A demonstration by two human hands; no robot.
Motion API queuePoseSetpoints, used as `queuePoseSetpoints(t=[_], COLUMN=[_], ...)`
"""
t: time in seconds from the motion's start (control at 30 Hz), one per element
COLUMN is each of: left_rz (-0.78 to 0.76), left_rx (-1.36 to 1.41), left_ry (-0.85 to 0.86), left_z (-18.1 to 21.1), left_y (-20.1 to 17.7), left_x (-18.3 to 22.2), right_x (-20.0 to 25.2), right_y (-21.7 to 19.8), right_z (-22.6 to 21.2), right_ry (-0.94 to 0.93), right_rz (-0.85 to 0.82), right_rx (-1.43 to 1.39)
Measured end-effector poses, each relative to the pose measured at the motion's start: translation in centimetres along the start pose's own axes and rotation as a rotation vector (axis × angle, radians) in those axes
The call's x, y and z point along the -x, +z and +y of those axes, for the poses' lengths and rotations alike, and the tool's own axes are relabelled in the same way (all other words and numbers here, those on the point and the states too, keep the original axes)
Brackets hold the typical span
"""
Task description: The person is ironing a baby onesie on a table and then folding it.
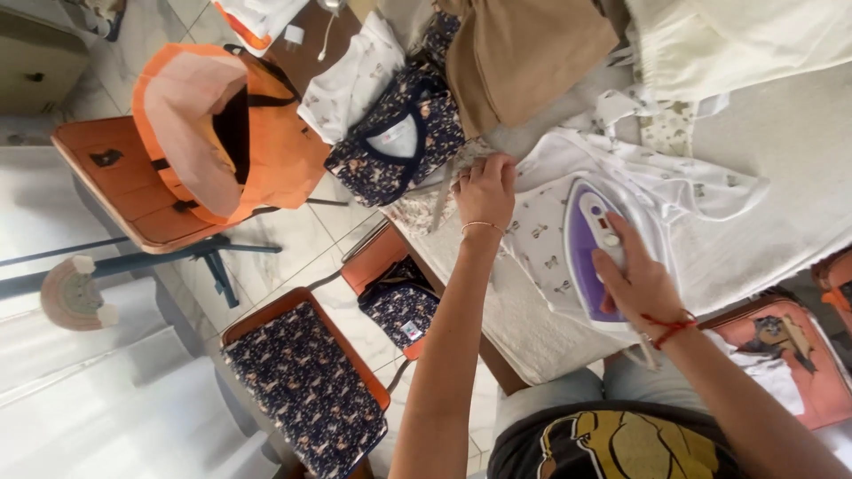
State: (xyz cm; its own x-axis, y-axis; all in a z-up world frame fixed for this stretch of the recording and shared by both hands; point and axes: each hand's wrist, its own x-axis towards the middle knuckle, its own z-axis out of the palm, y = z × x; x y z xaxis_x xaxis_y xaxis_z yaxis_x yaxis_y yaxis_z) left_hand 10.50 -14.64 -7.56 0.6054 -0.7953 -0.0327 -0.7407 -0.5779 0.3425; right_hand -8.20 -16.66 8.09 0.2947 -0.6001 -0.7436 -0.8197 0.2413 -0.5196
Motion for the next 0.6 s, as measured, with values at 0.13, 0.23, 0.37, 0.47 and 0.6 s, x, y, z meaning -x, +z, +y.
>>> queuePoseSetpoints(t=[0.13, 0.23, 0.37, 0.47, 0.6], left_rz=[-0.127, -0.263, -0.127, -0.145, -0.161], left_rx=[0.09, 0.165, 0.206, 0.233, 0.216], left_ry=[0.011, -0.042, -0.103, -0.15, -0.266], left_z=[-1.7, -2.6, -3.4, -3.4, -3.2], left_y=[-2.6, -2.7, -1.7, -2.1, -1.0], left_x=[1.3, 1.8, 2.3, 2.6, 2.7], right_x=[-2.0, -3.7, -4.2, -4.6, -4.5], right_y=[0.3, 0.0, -2.1, -3.0, -1.2], right_z=[2.8, 1.3, -2.1, 0.8, 3.8], right_ry=[-0.165, -0.331, -0.246, -0.243, -0.428], right_rz=[-0.077, -0.181, -0.274, -0.131, 0.124], right_rx=[0.231, 0.472, 0.649, 0.69, 0.581])
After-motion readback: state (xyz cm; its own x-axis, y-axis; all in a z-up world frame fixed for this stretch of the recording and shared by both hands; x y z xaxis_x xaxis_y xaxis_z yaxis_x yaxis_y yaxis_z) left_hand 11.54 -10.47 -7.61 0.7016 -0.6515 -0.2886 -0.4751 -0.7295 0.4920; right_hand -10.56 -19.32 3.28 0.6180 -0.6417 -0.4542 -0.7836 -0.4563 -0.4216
